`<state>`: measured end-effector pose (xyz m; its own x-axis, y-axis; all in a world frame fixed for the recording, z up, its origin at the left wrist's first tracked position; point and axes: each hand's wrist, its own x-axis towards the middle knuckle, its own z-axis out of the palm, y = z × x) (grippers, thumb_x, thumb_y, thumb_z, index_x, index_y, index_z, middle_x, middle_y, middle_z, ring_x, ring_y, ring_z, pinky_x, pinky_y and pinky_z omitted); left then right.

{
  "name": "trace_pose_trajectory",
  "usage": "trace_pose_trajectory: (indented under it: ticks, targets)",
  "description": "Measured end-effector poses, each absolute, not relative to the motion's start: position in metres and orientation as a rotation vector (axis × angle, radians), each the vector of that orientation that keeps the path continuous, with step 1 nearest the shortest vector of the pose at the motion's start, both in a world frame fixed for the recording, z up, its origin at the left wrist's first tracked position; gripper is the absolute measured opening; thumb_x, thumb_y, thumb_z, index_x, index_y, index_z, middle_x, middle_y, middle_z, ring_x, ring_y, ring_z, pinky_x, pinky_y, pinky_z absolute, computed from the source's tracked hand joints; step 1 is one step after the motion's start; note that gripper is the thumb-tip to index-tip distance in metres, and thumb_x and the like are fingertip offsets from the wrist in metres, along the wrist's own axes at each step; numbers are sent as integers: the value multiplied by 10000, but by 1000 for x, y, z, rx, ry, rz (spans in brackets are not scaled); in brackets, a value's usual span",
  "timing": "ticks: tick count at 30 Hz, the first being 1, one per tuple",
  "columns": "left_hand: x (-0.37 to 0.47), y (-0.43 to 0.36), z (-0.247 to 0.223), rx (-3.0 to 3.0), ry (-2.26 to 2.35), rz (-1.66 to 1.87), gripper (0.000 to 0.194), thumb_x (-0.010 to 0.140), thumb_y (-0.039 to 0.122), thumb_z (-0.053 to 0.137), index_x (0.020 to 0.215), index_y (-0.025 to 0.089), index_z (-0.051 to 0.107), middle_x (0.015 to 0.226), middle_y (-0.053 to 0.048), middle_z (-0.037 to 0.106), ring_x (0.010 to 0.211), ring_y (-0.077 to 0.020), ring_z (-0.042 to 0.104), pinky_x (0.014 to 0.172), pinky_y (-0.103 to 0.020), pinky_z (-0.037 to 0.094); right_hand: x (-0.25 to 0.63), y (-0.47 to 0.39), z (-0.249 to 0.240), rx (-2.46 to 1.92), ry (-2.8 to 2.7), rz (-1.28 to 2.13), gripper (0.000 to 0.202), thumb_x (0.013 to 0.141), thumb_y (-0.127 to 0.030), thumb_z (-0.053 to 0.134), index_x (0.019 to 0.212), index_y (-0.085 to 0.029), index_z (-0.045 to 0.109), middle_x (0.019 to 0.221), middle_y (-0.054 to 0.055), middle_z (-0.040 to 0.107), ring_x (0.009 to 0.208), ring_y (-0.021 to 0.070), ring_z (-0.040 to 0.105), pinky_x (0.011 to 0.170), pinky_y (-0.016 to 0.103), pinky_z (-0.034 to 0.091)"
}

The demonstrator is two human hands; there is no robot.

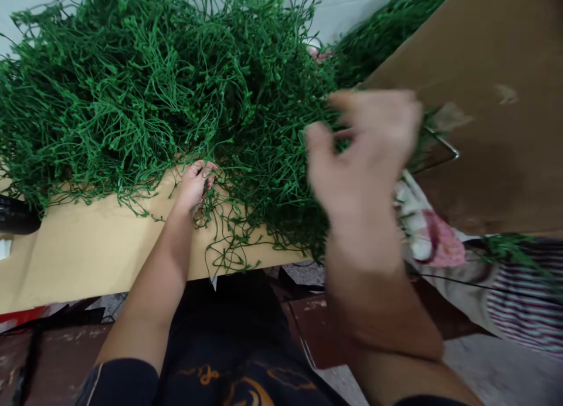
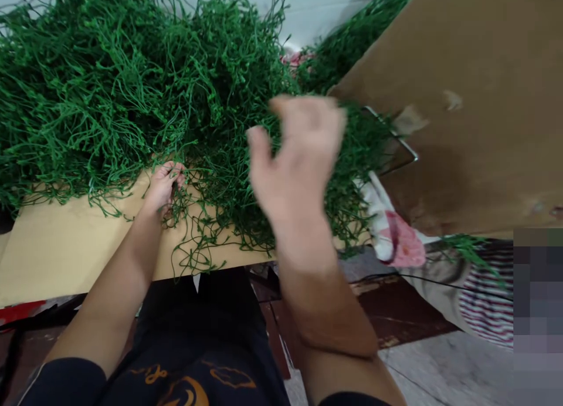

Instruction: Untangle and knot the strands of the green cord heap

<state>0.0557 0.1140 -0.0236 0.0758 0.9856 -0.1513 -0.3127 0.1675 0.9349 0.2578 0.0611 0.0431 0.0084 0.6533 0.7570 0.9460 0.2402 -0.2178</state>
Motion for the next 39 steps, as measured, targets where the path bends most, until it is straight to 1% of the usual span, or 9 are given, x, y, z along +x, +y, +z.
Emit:
trace_pose_trajectory:
  ticks: [4, 9, 15, 19, 22, 26, 30, 35, 39]
  targets:
    - [53, 114, -24, 915, 1003, 1177, 169, 839, 99, 504, 675, 139, 491, 482, 79, 402, 402, -19, 360, 427, -145, 278, 187, 60, 22, -1585, -2062, -115, 262, 865, -320, 447, 916, -122, 611, 909, 126, 614, 887, 241, 514, 786, 406, 418]
    - [50, 115, -25, 960, 1016, 1164, 211, 857, 88, 469, 655, 140, 495, 455, 79, 384, 395, -26, 347, 442, -156, 279, 177, 75, 8, -1581, -2102, 124, 221, 853, -206, 400, 739, -143, 578, 763, 99, 598, 741, 199, 496, 744, 357, 391]
    - [57, 119, -23, 958, 1115, 1189, 243, 817, 105, 545, 595, 147, 456, 451, 73, 389, 379, -21, 322, 423, -170, 245, 178, 64, 5, -1261, -2168, 359, 234, 838, -180, 363, 615, -189, 432, 633, 32, 481, 656, 153, 422, 709, 322, 375]
    - [56, 125, -24, 751, 1142, 1367, 238, 855, 53, 447, 645, 156, 402, 520, 81, 411, 376, 5, 303, 398, -151, 233, 173, 31, 35, -830, -2243, 427, 224, 793, -93, 360, 606, -204, 410, 583, 0, 429, 626, 130, 407, 625, 275, 381]
    - [51, 125, -25, 722, 1061, 1427, 227, 864, 60, 428, 663, 159, 389, 539, 84, 407, 387, 9, 311, 403, -130, 255, 197, 19, 65, -678, -2286, 263, 212, 778, -61, 404, 644, -212, 469, 624, 7, 470, 672, 137, 439, 635, 282, 404]
    - [46, 118, -23, 816, 1013, 1287, 204, 853, 159, 507, 656, 153, 452, 470, 81, 377, 391, -12, 359, 411, -125, 297, 258, 34, 82, -1424, -1756, -296, 111, 814, -262, 548, 755, -188, 606, 767, 78, 556, 831, 223, 517, 774, 432, 412]
    - [44, 114, -22, 839, 991, 1206, 173, 847, 191, 526, 683, 149, 490, 468, 77, 397, 394, -19, 382, 417, -129, 331, 266, 31, 62, -1543, -1636, -498, 479, 772, -404, 599, 1178, -152, 554, 1215, 205, 490, 1159, 369, 426, 927, 570, 335]
    - [41, 118, -24, 867, 947, 1174, 169, 818, 247, 576, 699, 150, 506, 482, 79, 406, 401, -17, 399, 412, -125, 333, 198, -13, 2, -1035, -2333, -198, 446, 787, -456, 561, 1166, -222, 549, 1333, 114, 481, 1265, 316, 374, 1000, 505, 358]
    - [39, 120, -25, 862, 952, 1160, 176, 802, 260, 595, 698, 153, 502, 472, 83, 404, 396, -20, 405, 414, -127, 336, 189, -24, -35, -1028, -2585, 37, 564, 779, -567, 512, 1183, -176, 559, 1304, 125, 515, 1231, 319, 404, 1023, 506, 343]
